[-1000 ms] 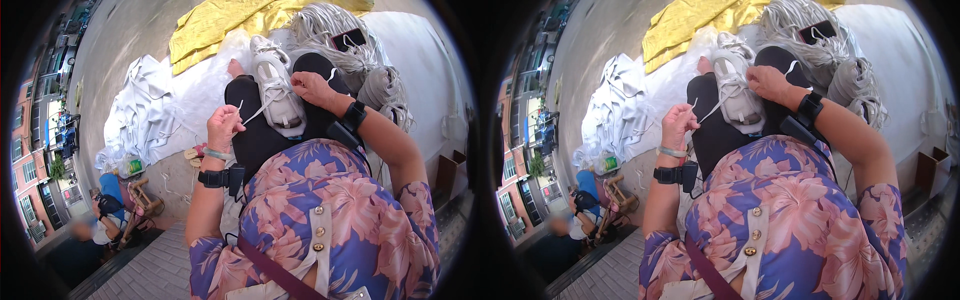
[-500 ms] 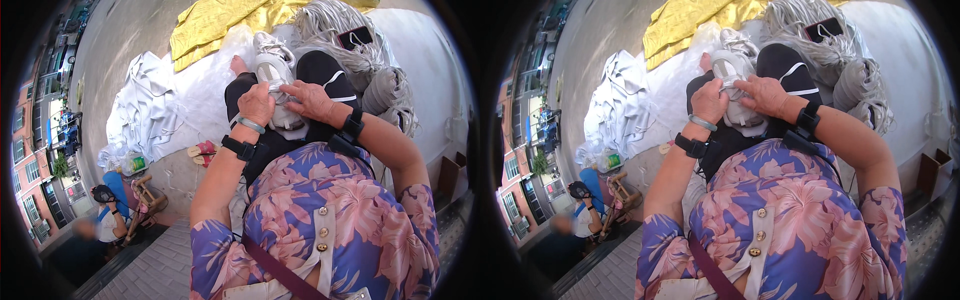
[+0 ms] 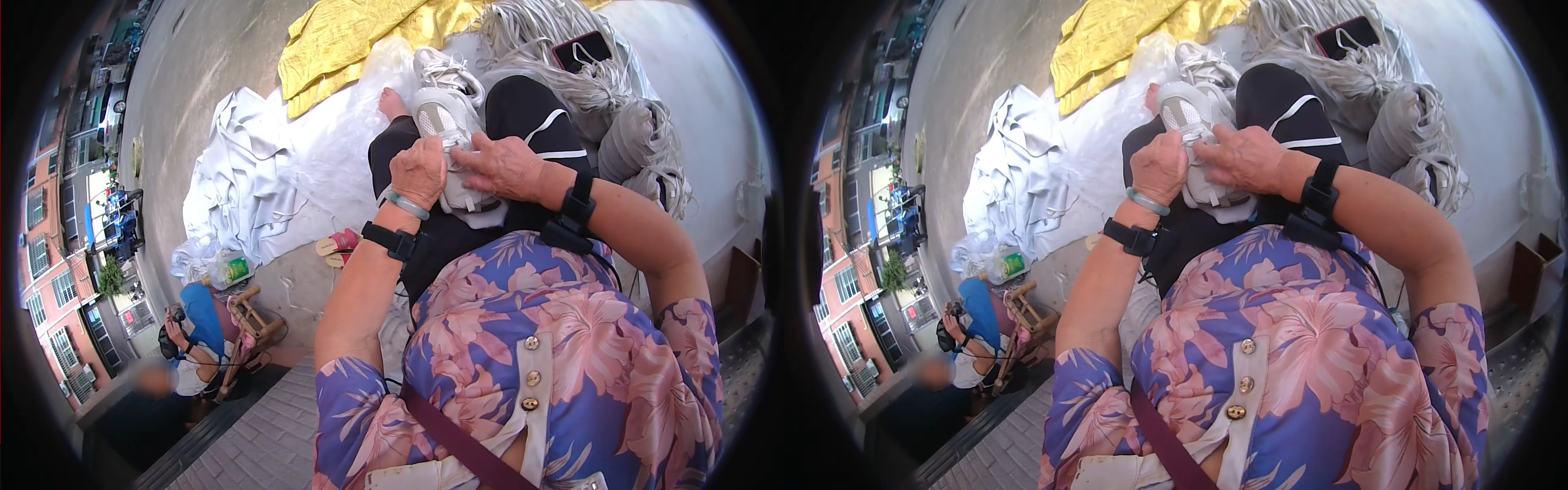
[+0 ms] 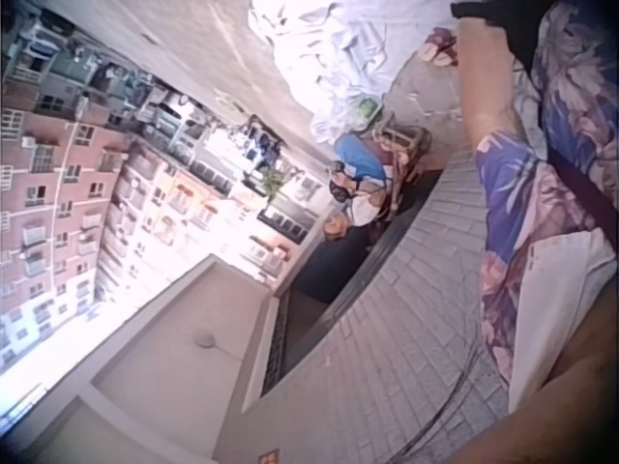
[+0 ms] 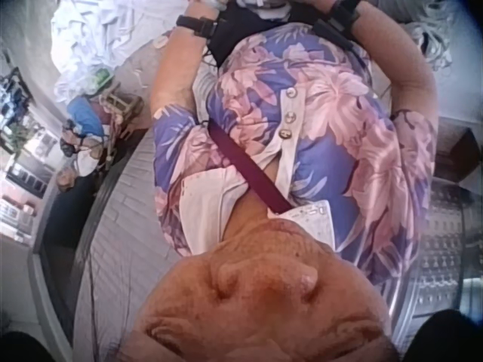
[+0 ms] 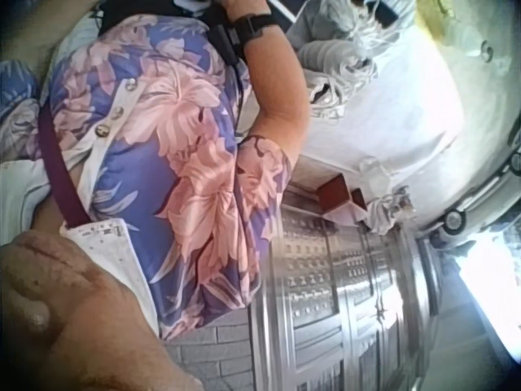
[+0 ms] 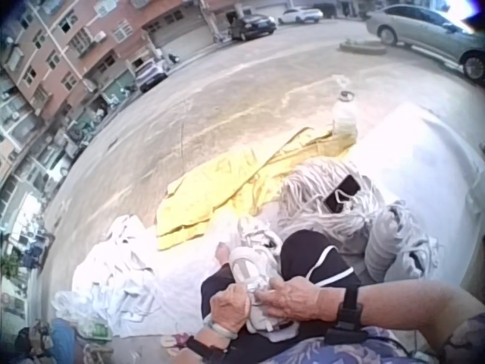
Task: Threading and tying laces onto multiple pairs of white athletic shoes.
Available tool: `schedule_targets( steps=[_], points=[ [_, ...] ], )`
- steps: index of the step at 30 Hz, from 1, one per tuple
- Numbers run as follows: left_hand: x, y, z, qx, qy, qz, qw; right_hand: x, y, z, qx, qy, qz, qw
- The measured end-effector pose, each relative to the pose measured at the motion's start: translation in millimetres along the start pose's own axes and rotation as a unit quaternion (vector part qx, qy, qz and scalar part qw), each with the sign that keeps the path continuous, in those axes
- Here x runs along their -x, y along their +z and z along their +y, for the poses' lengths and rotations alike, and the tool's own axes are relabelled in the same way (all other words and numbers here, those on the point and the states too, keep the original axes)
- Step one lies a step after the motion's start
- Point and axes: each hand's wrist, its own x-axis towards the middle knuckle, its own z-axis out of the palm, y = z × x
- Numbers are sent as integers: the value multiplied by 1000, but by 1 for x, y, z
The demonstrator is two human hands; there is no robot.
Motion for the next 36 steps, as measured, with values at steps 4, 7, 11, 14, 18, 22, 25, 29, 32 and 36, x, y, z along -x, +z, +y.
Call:
schedule_targets(
  steps=[4, 7, 11, 14, 18, 22, 25, 29, 32, 36],
  points=[
    [2, -3, -1, -3, 54, 12, 998, -4, -2, -1, 22, 13, -28, 999],
    [10, -5, -3, -38, 48, 11, 998, -4, -1, -2, 6, 23, -17, 1000],
    [15, -13, 5, -40, 19, -14, 999, 0, -1, -2, -11, 43, 29, 999],
    [22, -18, 19, 15, -99, -41, 994, 5, -6, -6, -9, 72, 57, 996],
    [27, -15, 22, 48, -192, -85, 977, 5, -7, -8, -15, 96, -16, 995],
    [15, -9, 16, 36, -204, -113, 972, -6, 1, 1, -21, 64, -8, 998],
    [11, -5, 8, 38, -187, -106, 976, -10, 1, 11, -32, 58, 42, 997],
    [13, -9, 13, 58, -196, -115, 972, -3, -7, 10, -62, 76, 13, 995],
    [14, -10, 15, 69, -216, -116, 967, 2, -5, 14, -108, 96, 43, 989],
    [14, -18, 20, 106, -231, -107, 961, 5, -1, 20, -107, 84, 86, 987]
  ],
)
